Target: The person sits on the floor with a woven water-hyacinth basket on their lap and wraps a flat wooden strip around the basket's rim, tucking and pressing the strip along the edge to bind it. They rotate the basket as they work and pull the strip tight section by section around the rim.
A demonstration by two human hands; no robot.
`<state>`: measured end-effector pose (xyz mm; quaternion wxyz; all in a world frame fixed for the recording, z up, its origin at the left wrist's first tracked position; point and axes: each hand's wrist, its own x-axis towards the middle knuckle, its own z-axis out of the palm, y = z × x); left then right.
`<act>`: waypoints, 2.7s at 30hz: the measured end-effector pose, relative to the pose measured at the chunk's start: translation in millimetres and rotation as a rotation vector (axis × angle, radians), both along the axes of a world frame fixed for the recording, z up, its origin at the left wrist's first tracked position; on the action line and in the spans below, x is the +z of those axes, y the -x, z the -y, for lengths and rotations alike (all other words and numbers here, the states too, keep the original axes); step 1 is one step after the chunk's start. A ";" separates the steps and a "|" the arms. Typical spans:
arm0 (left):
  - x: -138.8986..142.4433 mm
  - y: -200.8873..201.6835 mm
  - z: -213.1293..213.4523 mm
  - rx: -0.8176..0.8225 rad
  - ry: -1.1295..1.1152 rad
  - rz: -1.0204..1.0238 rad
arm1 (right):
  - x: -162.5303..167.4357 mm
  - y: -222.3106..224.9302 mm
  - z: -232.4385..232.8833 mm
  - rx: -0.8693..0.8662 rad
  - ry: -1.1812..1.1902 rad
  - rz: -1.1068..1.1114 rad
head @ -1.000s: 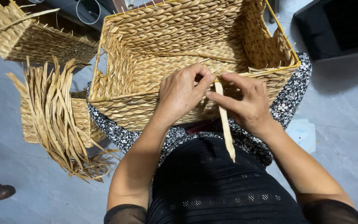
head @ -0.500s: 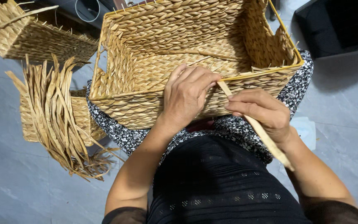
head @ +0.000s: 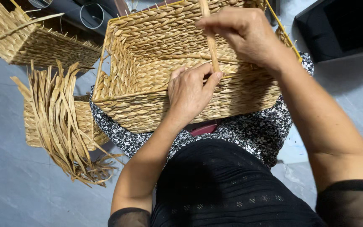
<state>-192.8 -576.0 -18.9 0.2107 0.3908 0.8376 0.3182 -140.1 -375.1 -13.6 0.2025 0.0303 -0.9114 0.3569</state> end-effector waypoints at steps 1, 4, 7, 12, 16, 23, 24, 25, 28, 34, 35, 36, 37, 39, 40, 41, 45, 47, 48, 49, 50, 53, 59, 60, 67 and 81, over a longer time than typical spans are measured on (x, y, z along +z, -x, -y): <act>1.6 0.6 -0.4 0.006 0.024 0.020 | -0.5 -3.9 -7.8 0.111 -0.146 -0.081; 4.4 5.1 -1.3 -0.019 -0.019 0.013 | -1.7 -19.9 -22.2 -0.076 -0.458 -0.024; 5.5 12.2 -4.2 -0.074 -0.042 0.190 | -4.0 -31.6 -22.1 -0.165 -0.371 -0.089; 5.5 11.4 -11.2 -0.080 0.069 0.154 | -5.2 -38.6 -12.2 -0.226 0.515 0.354; 1.4 1.9 -6.2 -0.124 -0.142 -0.110 | -3.6 -38.9 -8.3 -0.160 0.585 0.324; -8.3 -2.3 -4.8 -0.141 -0.098 -0.210 | -3.0 -39.4 0.5 -0.204 0.577 0.279; -8.9 -2.2 -4.8 -0.142 -0.101 -0.211 | -3.0 -39.1 1.2 -0.211 0.542 0.284; -9.5 -2.3 -4.5 -0.144 -0.105 -0.210 | -3.0 -38.5 1.4 -0.220 0.506 0.290; -11.3 -3.2 -4.3 -0.142 -0.081 -0.205 | -3.0 -37.3 2.0 -0.226 0.538 0.327; -11.4 -0.6 -3.9 -0.149 -0.079 -0.216 | -6.0 -35.6 4.8 -0.201 0.491 0.447; -10.5 2.0 -4.3 -0.156 -0.069 -0.163 | -6.0 -35.6 5.3 -0.187 0.456 0.440; -9.3 6.3 -3.3 -0.162 -0.059 -0.110 | -5.7 -35.8 6.7 -0.172 0.422 0.435; -8.0 9.8 -2.1 -0.168 -0.046 -0.056 | -4.6 -36.8 8.0 -0.156 0.389 0.430; -4.8 17.0 5.1 -0.157 -0.050 0.076 | 1.2 -40.3 9.2 -0.151 0.260 0.549; -3.8 18.3 6.7 -0.155 -0.051 0.144 | 5.7 -43.8 9.5 -0.151 0.196 0.609; -3.2 17.6 7.3 -0.142 -0.026 0.157 | 11.1 -49.1 10.5 -0.157 0.092 0.470; -2.2 17.9 4.9 -0.102 0.039 0.161 | 31.6 -75.3 12.3 -0.122 -0.213 0.122; -1.8 17.6 2.9 -0.098 0.056 0.157 | 29.6 -86.4 20.7 -0.099 -0.279 0.107; -1.6 18.1 1.7 -0.098 0.062 0.157 | 22.7 -88.5 29.0 -0.094 -0.300 0.118; -1.2 18.4 1.0 -0.098 0.069 0.157 | 14.9 -90.1 35.8 -0.089 -0.320 0.128; -0.9 18.7 0.4 -0.095 0.072 0.165 | 6.7 -91.2 40.9 -0.119 -0.330 0.090; 0.1 18.2 0.1 -0.092 0.099 0.193 | -13.4 -96.0 49.0 -0.176 -0.319 -0.021; -0.6 17.2 1.4 -0.084 0.042 0.144 | -10.7 -133.4 45.7 -0.032 0.073 -0.048; -1.2 17.4 0.8 -0.078 0.040 0.153 | -5.7 -145.0 44.1 0.027 0.251 -0.026; -5.6 18.8 -1.6 -0.095 0.070 0.143 | 2.6 -144.0 37.4 -0.151 -0.083 0.049; -18.7 8.9 14.6 -0.175 -0.308 -0.146 | -57.4 -140.1 46.6 -0.192 0.368 -0.126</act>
